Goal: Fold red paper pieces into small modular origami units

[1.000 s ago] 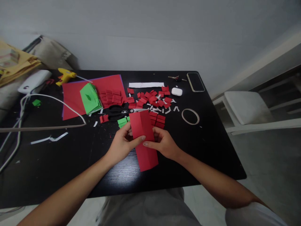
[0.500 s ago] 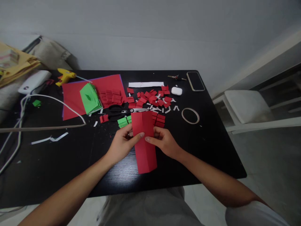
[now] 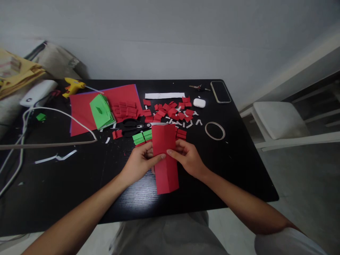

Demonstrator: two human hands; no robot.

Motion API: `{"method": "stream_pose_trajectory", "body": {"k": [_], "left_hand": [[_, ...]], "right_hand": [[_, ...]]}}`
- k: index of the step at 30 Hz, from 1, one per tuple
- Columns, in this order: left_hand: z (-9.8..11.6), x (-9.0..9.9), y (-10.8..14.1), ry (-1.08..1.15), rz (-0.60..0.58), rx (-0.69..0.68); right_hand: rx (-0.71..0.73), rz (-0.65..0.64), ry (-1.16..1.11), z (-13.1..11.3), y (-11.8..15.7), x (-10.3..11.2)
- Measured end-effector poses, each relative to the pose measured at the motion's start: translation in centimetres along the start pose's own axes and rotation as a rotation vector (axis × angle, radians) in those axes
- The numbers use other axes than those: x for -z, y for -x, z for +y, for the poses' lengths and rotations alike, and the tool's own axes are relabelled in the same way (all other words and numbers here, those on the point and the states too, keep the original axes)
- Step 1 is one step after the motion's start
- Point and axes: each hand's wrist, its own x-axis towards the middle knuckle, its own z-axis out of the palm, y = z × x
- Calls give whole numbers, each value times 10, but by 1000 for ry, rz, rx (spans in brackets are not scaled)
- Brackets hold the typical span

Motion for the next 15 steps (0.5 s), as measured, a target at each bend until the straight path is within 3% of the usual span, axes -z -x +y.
{"method": "stream_pose_trajectory", "body": {"k": [15], "left_hand": [[2, 1, 2, 6, -43, -30]], "right_hand": [[77, -2, -40, -2, 0, 1]]}}
